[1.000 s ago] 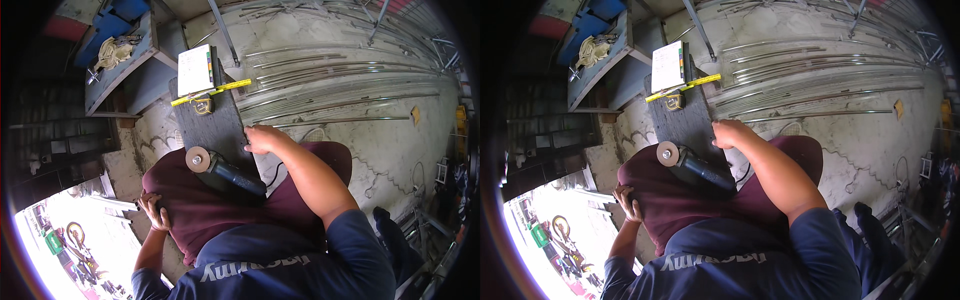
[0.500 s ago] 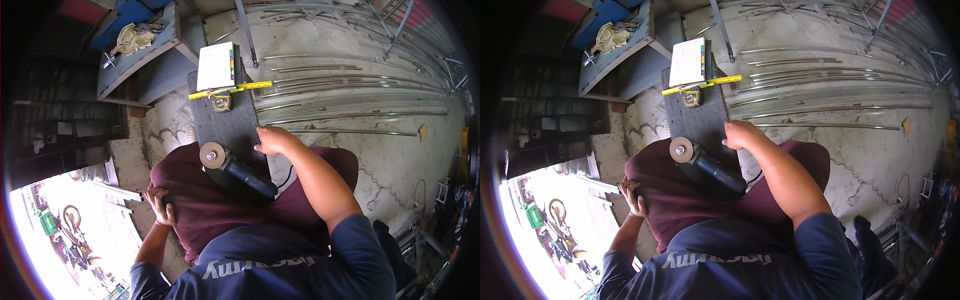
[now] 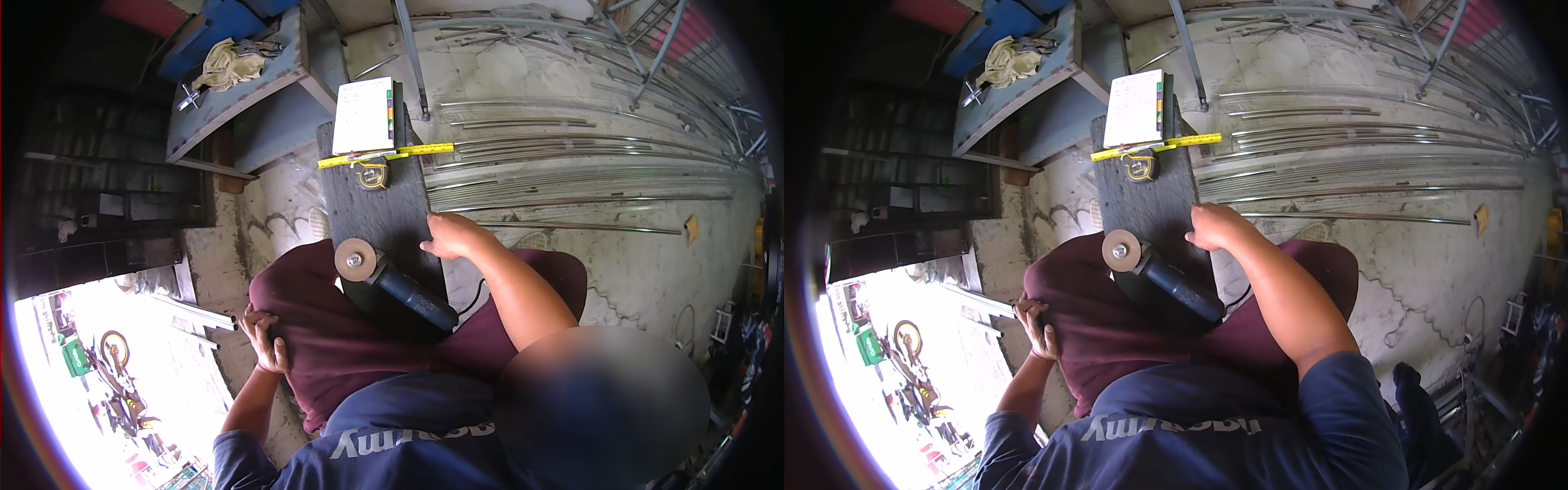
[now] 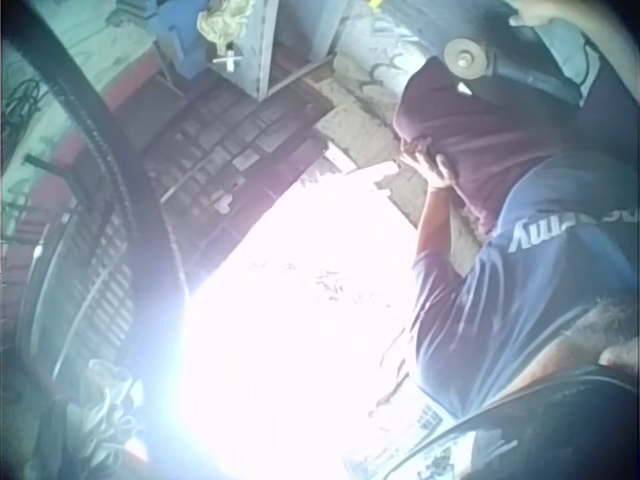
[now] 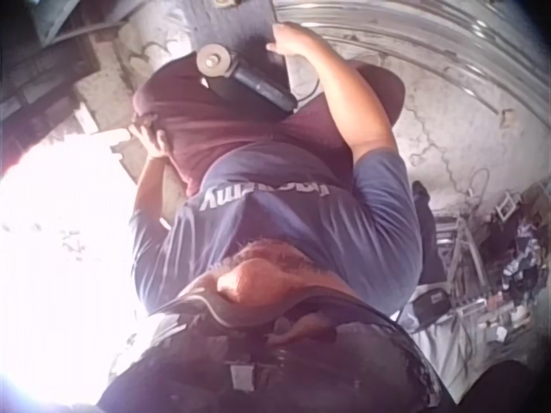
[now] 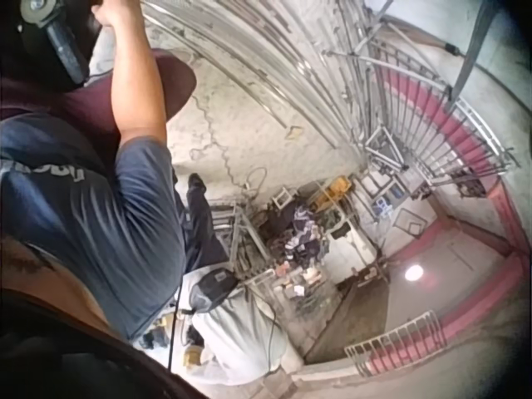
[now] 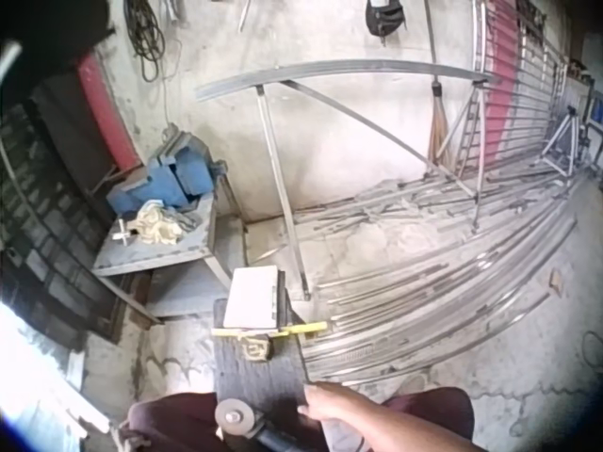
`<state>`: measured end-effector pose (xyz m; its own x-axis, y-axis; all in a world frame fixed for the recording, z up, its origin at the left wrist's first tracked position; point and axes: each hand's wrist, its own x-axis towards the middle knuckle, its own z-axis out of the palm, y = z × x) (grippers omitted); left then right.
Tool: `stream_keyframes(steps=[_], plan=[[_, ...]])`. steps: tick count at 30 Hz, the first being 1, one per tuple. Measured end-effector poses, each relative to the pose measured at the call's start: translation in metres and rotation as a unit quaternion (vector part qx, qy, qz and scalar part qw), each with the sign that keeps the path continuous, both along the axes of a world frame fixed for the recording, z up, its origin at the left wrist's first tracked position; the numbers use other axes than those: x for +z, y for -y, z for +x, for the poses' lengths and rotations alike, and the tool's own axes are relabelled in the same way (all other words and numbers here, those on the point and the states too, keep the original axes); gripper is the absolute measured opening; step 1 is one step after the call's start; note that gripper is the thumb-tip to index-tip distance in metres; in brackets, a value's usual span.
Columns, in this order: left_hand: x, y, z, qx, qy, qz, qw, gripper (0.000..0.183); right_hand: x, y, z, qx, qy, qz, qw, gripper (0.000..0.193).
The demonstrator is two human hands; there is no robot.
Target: Measure a metal pipe with a tape measure and mark it for cutting.
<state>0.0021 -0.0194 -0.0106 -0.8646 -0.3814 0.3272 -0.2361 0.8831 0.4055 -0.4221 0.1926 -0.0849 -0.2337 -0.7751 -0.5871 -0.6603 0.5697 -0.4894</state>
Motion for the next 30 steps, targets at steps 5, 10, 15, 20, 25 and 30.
stream_keyframes(steps=[5, 10, 15, 20, 25, 30], plan=[[0.001, -0.001, -0.004, 0.001, -0.002, 0.006, 1.000, 0.049, 0.002, -0.003, -0.003, 0.009, 0.017, -0.003, 1.000, 0.054], [-0.001, 0.000, -0.009, -0.007, -0.003, 0.006, 1.000, 0.049, 0.008, -0.004, -0.006, 0.012, 0.023, 0.015, 1.000, 0.052], [0.000, -0.002, -0.010, -0.007, 0.002, 0.005, 1.000, 0.049, 0.007, -0.010, -0.004, 0.003, 0.010, -0.008, 1.000, 0.049], [0.001, -0.003, -0.009, -0.007, -0.002, 0.004, 1.000, 0.050, 0.009, -0.012, -0.005, 0.004, 0.013, -0.006, 1.000, 0.049], [0.000, -0.003, -0.007, -0.009, 0.001, 0.003, 1.000, 0.051, 0.006, -0.014, -0.004, 0.000, 0.011, -0.018, 1.000, 0.049], [0.001, -0.003, -0.006, -0.007, 0.000, 0.002, 1.000, 0.051, 0.011, -0.009, -0.003, 0.017, 0.022, 0.011, 1.000, 0.048]])
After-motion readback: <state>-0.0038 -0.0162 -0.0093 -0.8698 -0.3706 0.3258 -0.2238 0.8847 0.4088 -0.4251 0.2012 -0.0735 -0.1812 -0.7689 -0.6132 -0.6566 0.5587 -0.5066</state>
